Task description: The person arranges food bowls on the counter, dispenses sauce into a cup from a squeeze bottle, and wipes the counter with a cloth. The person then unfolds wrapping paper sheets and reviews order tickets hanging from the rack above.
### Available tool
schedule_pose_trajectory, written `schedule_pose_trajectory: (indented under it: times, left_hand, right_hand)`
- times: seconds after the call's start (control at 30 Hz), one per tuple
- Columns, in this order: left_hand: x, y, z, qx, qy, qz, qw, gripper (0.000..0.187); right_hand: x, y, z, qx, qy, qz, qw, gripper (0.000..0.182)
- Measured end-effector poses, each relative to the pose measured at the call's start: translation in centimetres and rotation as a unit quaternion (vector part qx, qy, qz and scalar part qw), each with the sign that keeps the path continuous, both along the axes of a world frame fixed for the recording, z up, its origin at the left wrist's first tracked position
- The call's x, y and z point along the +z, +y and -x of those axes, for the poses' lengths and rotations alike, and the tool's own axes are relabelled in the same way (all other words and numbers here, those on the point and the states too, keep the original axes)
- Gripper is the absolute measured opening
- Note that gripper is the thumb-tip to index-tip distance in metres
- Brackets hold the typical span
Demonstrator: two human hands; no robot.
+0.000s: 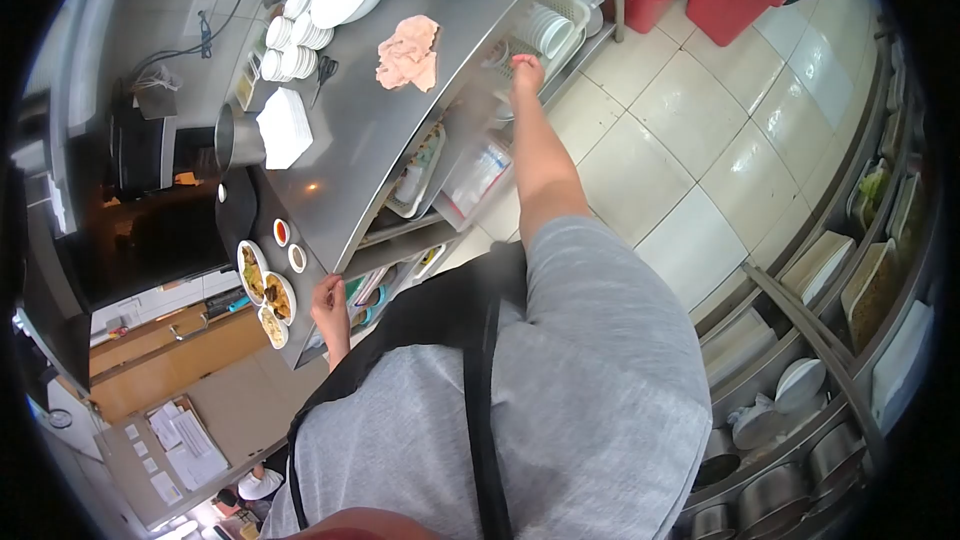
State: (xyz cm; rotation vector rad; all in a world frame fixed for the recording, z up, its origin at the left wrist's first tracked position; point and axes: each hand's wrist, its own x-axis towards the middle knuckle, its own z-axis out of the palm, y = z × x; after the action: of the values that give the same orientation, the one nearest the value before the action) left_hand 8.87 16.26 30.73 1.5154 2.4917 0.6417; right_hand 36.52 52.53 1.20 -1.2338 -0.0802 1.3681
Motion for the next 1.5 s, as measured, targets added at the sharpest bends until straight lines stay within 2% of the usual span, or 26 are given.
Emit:
schedule_pose_trajectory:
  times: [0.07, 0.17, 0.3, 0.37, 0.43, 0.47, 0.5, 0.53, 0.6, 0.63, 0.7, 0.77, 0.83, 0.87, 0.9, 0.93, 1.07, 1.13, 1.2, 1.23, 1.27, 1.3, 1.37, 1.43, 1.47, 1.5]
  left_hand:
    - [-0.7, -0.6, 0.7, -0.006, -0.001, 0.001, 1.0, 0.014]
    - [-1.0, -0.6, 0.7, -0.019, 0.004, 0.014, 1.0, 0.014]
    - [-0.6, 0.5, -0.1, -0.044, 0.014, 0.041, 0.998, 0.015]
    - [-0.3, 1.0, -0.2, -0.05, 0.014, 0.042, 0.998, 0.015]
    - [-0.2, 1.2, -0.2, -0.056, 0.015, 0.044, 0.997, 0.015]
    - [-0.2, 1.2, -0.2, -0.052, 0.008, 0.04, 0.998, 0.016]
    - [-0.2, 1.2, -0.2, -0.048, 0.002, 0.036, 0.998, 0.016]
    - [-0.3, 1.1, 0.0, -0.048, 0.001, 0.036, 0.998, 0.016]
    - [-0.9, 0.6, 0.6, -0.045, 0.0, 0.045, 0.998, 0.016]
    - [-1.3, 0.4, 0.8, -0.043, -0.001, 0.044, 0.998, 0.016]
    - [-1.5, 0.3, 0.8, -0.082, 0.036, 0.028, 0.996, 0.014]
    - [-1.2, 0.6, 0.5, -0.068, 0.02, 0.037, 0.997, 0.014]
    - [-0.6, 1.1, 0.0, -0.051, 0.005, 0.044, 0.998, 0.015]
    - [-0.3, 1.2, -0.1, -0.058, 0.004, 0.041, 0.997, 0.015]
    - [-0.1, 1.3, -0.1, -0.064, 0.004, 0.037, 0.997, 0.015]
    - [-0.2, 1.2, 0.2, -0.058, 0.008, 0.031, 0.998, 0.015]
    - [-0.2, 0.0, 0.9, -0.055, 0.004, 0.023, 0.998, 0.015]
    - [-0.2, -1.1, 0.9, -0.037, -0.017, 0.036, 0.999, 0.016]
    - [-1.0, -2.0, 1.5, -0.029, -0.024, 0.037, 0.999, 0.016]
    - [-1.4, -2.8, 2.1, -0.043, -0.025, 0.047, 0.998, 0.015]
    - [-1.8, -3.4, 2.5, -0.039, -0.017, 0.052, 0.998, 0.016]
    - [-2.2, -3.8, 2.7, -0.034, -0.01, 0.058, 0.998, 0.017]
    - [-3.0, -4.7, 3.4, -0.025, -0.029, 0.074, 0.997, 0.019]
    - [-4.8, -5.8, 4.8, -0.007, -0.06, 0.081, 0.995, 0.02]
    - [-5.7, -6.5, 5.5, 0.018, -0.064, 0.069, 0.995, 0.02]
    - [-6.6, -7.1, 6.2, 0.022, -0.062, 0.093, 0.993, 0.021]
  right_hand:
    - [0.3, -0.5, -0.9, 0.014, -0.01, -0.048, 0.999, 0.01]
    - [4.6, -2.2, -2.4, 0.026, -0.008, -0.012, 1.0, 0.011]
    - [3.7, -2.8, -4.7, 0.038, 0.027, -0.067, 0.997, 0.009]
    - [2.5, -2.7, -7.5, 0.0, -0.031, -0.076, 0.997, 0.005]
    - [-1.7, -2.7, -11.1, -0.037, -0.196, -0.129, 0.971, 0.008]
    - [-0.7, -3.6, -12.7, 0.014, -0.33, -0.01, 0.944, 0.01]
    - [0.9, -4.8, -14.3, 0.064, -0.452, 0.109, 0.883, 0.013]
    - [1.7, -5.5, -15.4, 0.064, -0.453, 0.108, 0.883, 0.013]
    - [2.3, -6.1, -16.7, 0.229, -0.599, 0.23, 0.732, 0.023]
    - [1.9, -5.9, -16.1, 0.23, -0.6, 0.228, 0.731, 0.023]
    - [1.0, -5.0, -13.3, 0.247, -0.698, 0.223, 0.634, 0.036]
    - [1.1, -2.9, -10.2, 0.291, -0.63, 0.152, 0.704, 0.06]
    - [-3.4, 1.3, -7.3, 0.348, -0.404, 0.001, 0.846, 0.056]
    - [-2.2, 1.6, -6.0, 0.351, -0.403, -0.005, 0.845, 0.056]
    - [0.1, 1.7, -3.9, 0.303, -0.234, 0.036, 0.923, 0.05]
    - [1.8, 1.7, -2.3, 0.246, -0.054, 0.075, 0.965, 0.045]
    - [2.9, 1.9, 0.3, 0.186, 0.073, 0.082, 0.976, 0.033]
    - [1.6, 1.7, 0.6, 0.158, 0.072, 0.041, 0.984, 0.033]
    - [0.4, 1.6, -0.6, 0.173, 0.085, -0.01, 0.981, 0.04]
    - [-1.2, 1.8, -1.7, 0.208, 0.087, -0.094, 0.97, 0.046]
    - [-2.2, 2.2, -2.4, 0.19, 0.038, -0.029, 0.981, 0.054]
    - [-2.6, 1.6, -3.6, 0.203, -0.006, -0.055, 0.978, 0.057]
    - [-5.0, 2.2, -6.1, 0.093, -0.032, 0.044, 0.994, 0.033]
    - [-7.1, 2.8, -10.7, 0.045, -0.028, -0.051, 0.997, 0.015]
    - [-5.4, 2.5, -11.5, -0.049, 0.019, -0.144, 0.988, 0.014]
    - [-2.7, 2.2, -12.5, -0.067, -0.018, -0.131, 0.989, 0.018]
